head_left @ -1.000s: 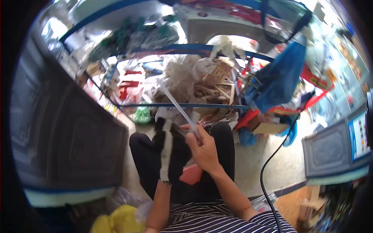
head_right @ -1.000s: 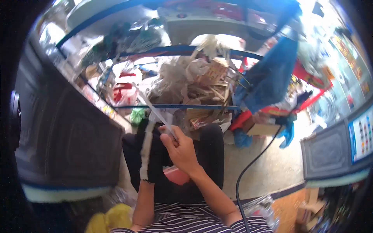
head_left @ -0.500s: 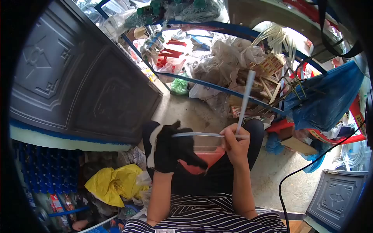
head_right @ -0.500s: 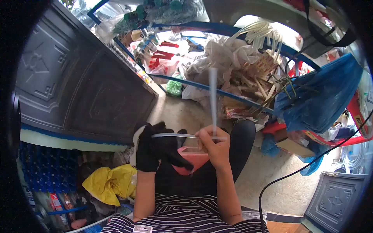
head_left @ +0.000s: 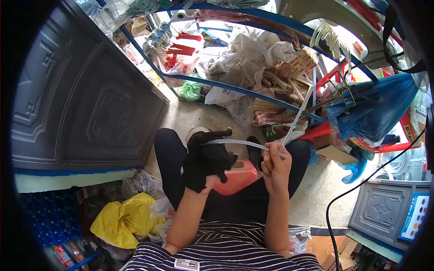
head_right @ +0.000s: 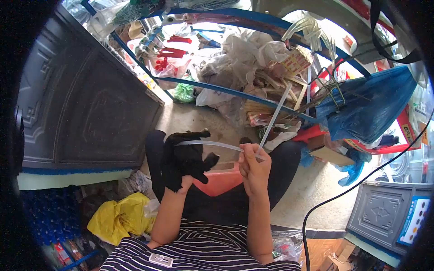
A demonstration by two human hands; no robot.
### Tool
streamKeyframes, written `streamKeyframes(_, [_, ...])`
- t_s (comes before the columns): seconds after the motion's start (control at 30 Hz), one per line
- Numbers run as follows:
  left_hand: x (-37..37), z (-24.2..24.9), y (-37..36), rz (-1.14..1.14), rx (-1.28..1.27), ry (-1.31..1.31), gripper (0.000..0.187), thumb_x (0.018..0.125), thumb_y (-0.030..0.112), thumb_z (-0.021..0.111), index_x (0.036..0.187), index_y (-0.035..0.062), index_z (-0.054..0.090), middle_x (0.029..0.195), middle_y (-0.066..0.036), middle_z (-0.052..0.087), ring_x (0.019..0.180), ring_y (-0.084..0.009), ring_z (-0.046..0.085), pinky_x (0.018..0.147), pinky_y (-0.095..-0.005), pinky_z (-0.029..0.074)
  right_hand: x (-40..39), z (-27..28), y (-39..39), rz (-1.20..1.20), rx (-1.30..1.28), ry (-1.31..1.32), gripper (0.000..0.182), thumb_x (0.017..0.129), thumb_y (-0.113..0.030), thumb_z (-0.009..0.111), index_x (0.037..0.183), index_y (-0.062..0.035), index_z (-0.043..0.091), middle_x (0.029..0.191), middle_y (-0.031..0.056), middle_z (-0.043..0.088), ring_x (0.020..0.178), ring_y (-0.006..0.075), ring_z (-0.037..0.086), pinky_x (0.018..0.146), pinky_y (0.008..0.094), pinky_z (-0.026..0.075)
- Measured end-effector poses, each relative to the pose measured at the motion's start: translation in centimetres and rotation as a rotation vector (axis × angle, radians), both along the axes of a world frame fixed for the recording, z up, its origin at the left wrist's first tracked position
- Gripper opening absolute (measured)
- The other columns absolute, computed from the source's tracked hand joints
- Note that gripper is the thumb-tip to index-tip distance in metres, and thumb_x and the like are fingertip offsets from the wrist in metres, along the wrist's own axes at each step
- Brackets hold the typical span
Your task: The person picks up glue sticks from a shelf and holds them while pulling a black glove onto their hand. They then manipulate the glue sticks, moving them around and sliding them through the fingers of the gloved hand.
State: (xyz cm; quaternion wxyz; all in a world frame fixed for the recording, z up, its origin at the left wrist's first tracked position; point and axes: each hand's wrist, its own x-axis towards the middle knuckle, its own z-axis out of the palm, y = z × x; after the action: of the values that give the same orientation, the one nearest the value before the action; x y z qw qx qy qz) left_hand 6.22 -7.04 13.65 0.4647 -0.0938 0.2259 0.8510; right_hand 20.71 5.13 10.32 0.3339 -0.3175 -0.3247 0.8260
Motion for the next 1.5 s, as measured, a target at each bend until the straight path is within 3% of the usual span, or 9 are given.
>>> streamKeyframes(0.17, [-0.2, -6.7, -2.2, 0.038, -0.005, 0.155, 0.038, 0.101, 0.034, 0.052, 0.118, 0.0005, 0.058, 0.084, -0.005, 0.056, 0.068, -0.0209, 0.055, 0.067, -0.0348, 0.048, -0.7, -0.2, -0.9, 0.057, -0.065, 0.002, 0.025, 0.1, -0.022, 0.062, 0.106, 0.0026, 0.061, 0.07, 0.0009, 0.055, 0.046, 0.0012, 0.032, 0.04, 0.0185, 0.02])
streamKeyframes(0.4, [-0.2, -10.9, -3.2, -0.271, -0.929, 1.821, 0.047, 0.1, 0.039, 0.048, 0.118, -0.0022, 0.058, 0.092, -0.014, 0.062, 0.073, -0.0262, 0.061, 0.062, -0.0354, 0.048, -1.1, -0.5, -0.7, 0.112, -0.069, -0.037, 0.024, 0.103, -0.027, 0.057, 0.106, -0.0027, 0.06, 0.069, -0.0026, 0.045, 0.045, 0.0011, 0.025, 0.039, 0.0184, 0.018])
streamKeyframes(0.67, [0.5, -4.9, 0.8, 0.403, -0.733, 2.379, 0.044, 0.088, 0.027, 0.066, 0.117, -0.0051, 0.064, 0.109, -0.018, 0.07, 0.097, -0.0337, 0.07, 0.094, -0.0419, 0.055, -1.4, 0.0, 0.2, 0.132, -0.09, 0.055, 0.025, 0.105, -0.027, 0.053, 0.107, -0.0028, 0.06, 0.068, -0.0028, 0.045, 0.046, 0.0014, 0.025, 0.039, 0.0184, 0.018])
streamKeyframes(0.8, [-0.7, -3.6, 4.0, 0.611, -0.808, 2.419, 0.042, 0.087, 0.027, 0.067, 0.116, -0.0035, 0.065, 0.108, -0.018, 0.069, 0.096, -0.0334, 0.069, 0.092, -0.0421, 0.054, -2.0, 1.9, 0.4, -0.045, -0.04, 0.219, 0.026, 0.106, -0.027, 0.05, 0.11, -0.0026, 0.06, 0.069, -0.002, 0.047, 0.047, 0.0022, 0.026, 0.038, 0.0191, 0.019])
streamKeyframes(1.17, [-2.6, -6.5, 6.3, 0.523, -1.165, 2.199, 0.037, 0.084, 0.027, 0.069, 0.11, 0.0009, 0.066, 0.103, -0.017, 0.067, 0.095, -0.0325, 0.067, 0.088, -0.0425, 0.053, -1.7, 3.6, -0.9, -0.096, 0.268, 0.334, 0.025, 0.104, -0.02, 0.053, 0.118, -0.0002, 0.06, 0.088, 0.0117, 0.064, 0.042, 0.0054, 0.036, 0.038, 0.0191, 0.026])
streamKeyframes(1.27, [-1.7, -7.2, 6.3, 0.281, -1.272, 2.046, 0.037, 0.084, 0.025, 0.067, 0.112, 0.0021, 0.065, 0.107, -0.016, 0.066, 0.099, -0.0325, 0.065, 0.09, -0.043, 0.052, -1.1, 3.5, -1.4, -0.033, 0.286, 0.366, 0.026, 0.103, -0.017, 0.053, 0.122, 0.0001, 0.059, 0.093, 0.0155, 0.066, 0.043, 0.0072, 0.041, 0.039, 0.0191, 0.029])
streamKeyframes(1.33, [-1.8, -1.9, 6.1, 0.072, -1.15, 1.726, 0.038, 0.086, 0.024, 0.063, 0.119, 0.0051, 0.061, 0.115, -0.015, 0.061, 0.106, -0.0297, 0.06, 0.095, -0.0415, 0.049, -0.6, 3.3, -1.8, 0.005, 0.322, 0.338, 0.027, 0.102, -0.016, 0.053, 0.123, 0.0005, 0.059, 0.095, 0.0175, 0.067, 0.044, 0.008, 0.043, 0.04, 0.0191, 0.031])
streamKeyframes(1.4, [-2.1, 0.2, 5.8, 0.152, -1.056, 1.743, 0.038, 0.088, 0.023, 0.059, 0.122, 0.0073, 0.058, 0.12, -0.015, 0.056, 0.111, -0.0279, 0.056, 0.098, -0.0399, 0.046, -0.3, 2.8, -1.8, 0.05, 0.396, 0.267, 0.028, 0.101, -0.015, 0.054, 0.123, 0.0012, 0.059, 0.096, 0.0191, 0.067, 0.044, 0.0083, 0.043, 0.04, 0.0192, 0.032])
streamKeyframes(1.5, [-2.2, -0.3, 4.4, 0.359, -1.296, 2.279, 0.032, 0.088, 0.019, 0.058, 0.118, 0.0058, 0.06, 0.115, -0.015, 0.057, 0.108, -0.0278, 0.057, 0.094, -0.0402, 0.047, 0.5, 2.4, -1.8, 0.1, 0.501, 0.044, 0.034, 0.1, -0.013, 0.055, 0.129, 0.0033, 0.058, 0.095, 0.0208, 0.07, 0.045, 0.0078, 0.046, 0.041, 0.0191, 0.034])
